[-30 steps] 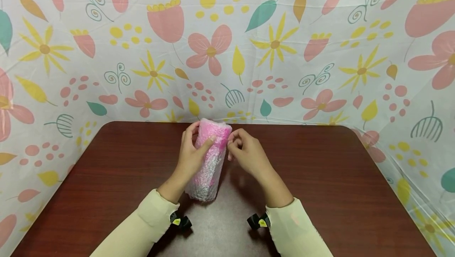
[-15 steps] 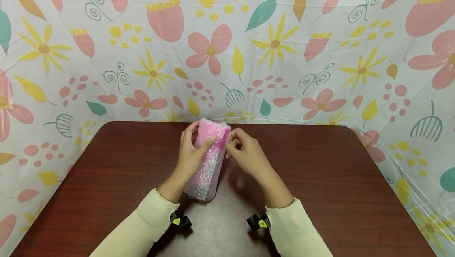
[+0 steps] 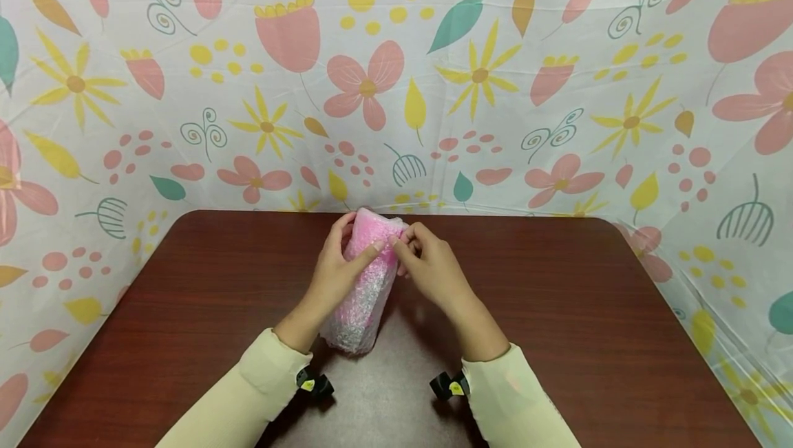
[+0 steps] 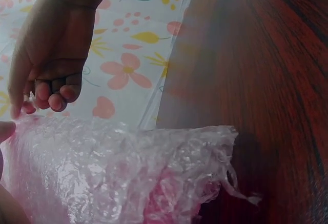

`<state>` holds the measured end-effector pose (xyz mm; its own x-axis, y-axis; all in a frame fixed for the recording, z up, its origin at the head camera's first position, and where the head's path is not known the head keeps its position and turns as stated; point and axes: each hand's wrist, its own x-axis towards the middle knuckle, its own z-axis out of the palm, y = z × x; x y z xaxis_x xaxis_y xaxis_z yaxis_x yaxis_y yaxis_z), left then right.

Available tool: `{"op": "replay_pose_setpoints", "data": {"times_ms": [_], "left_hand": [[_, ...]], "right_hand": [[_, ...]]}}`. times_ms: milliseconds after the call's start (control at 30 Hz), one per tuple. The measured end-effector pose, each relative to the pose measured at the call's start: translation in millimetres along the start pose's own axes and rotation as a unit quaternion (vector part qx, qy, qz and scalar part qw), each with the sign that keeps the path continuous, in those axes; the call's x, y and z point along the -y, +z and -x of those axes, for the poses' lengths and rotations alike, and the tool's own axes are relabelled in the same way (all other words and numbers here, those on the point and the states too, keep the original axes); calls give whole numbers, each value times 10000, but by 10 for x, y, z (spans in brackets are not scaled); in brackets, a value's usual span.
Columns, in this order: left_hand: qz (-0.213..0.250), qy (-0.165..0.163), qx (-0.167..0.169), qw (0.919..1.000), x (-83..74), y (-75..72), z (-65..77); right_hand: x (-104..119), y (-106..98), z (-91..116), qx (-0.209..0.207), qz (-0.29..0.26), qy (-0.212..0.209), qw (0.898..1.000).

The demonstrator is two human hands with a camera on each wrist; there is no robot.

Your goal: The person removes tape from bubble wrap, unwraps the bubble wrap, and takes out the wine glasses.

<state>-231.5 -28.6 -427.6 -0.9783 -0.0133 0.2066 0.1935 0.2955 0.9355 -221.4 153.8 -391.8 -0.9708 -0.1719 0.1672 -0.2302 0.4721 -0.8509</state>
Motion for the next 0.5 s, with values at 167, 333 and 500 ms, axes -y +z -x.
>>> {"op": "replay_pose_setpoints", "data": {"times_ms": [167,333,500], "left_hand": [[-226,222,92,9995,12,16,6],[-625,340,112,9974,25,40,18],[-798,289,53,9964,22,50,20]], "right_hand": [[-19,8,-12,-58,-56,59,10000],[-23,16,-19,-33,-80,74,9999],[28,15,9,39,-162,106,9998]]}}
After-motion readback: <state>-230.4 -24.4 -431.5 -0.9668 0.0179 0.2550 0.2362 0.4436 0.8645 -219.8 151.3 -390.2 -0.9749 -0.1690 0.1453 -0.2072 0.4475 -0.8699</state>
